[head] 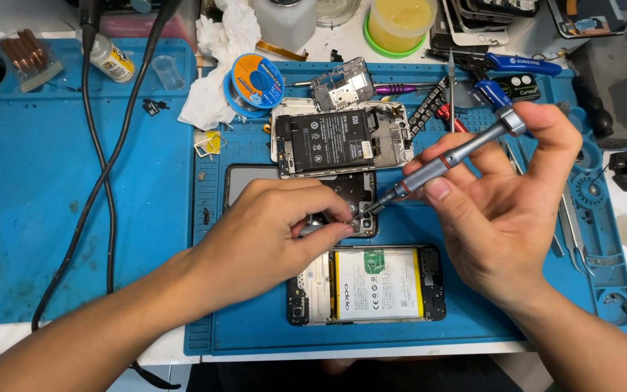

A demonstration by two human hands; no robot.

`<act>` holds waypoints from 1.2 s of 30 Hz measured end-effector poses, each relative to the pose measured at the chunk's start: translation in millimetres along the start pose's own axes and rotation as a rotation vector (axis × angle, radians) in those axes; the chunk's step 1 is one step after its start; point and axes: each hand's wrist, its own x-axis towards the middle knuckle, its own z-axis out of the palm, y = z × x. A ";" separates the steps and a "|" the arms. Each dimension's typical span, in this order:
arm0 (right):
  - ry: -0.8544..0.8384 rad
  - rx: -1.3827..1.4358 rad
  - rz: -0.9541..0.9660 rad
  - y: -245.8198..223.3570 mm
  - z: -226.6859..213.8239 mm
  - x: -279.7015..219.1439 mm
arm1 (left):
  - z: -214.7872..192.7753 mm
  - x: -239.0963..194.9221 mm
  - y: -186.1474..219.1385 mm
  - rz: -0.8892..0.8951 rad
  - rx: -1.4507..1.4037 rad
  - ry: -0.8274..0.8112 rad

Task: The person uses a screwdriver to remove screws from a disassembled smartphone, then aligns and snaps the back cover onto the chassis. The person rotates the device to check the fit and edges.

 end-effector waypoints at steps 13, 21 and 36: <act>-0.103 -0.281 -0.245 -4.6 8.5 -3.5 | 0.2 1.4 -1.2 -0.032 0.086 -0.045; -0.106 -0.328 -0.341 -5.1 9.1 -3.5 | -3.2 3.6 -0.1 -0.031 0.042 -0.032; -0.097 -0.311 -0.350 -10.5 11.5 -5.1 | -3.6 2.8 1.5 -0.005 -0.006 0.032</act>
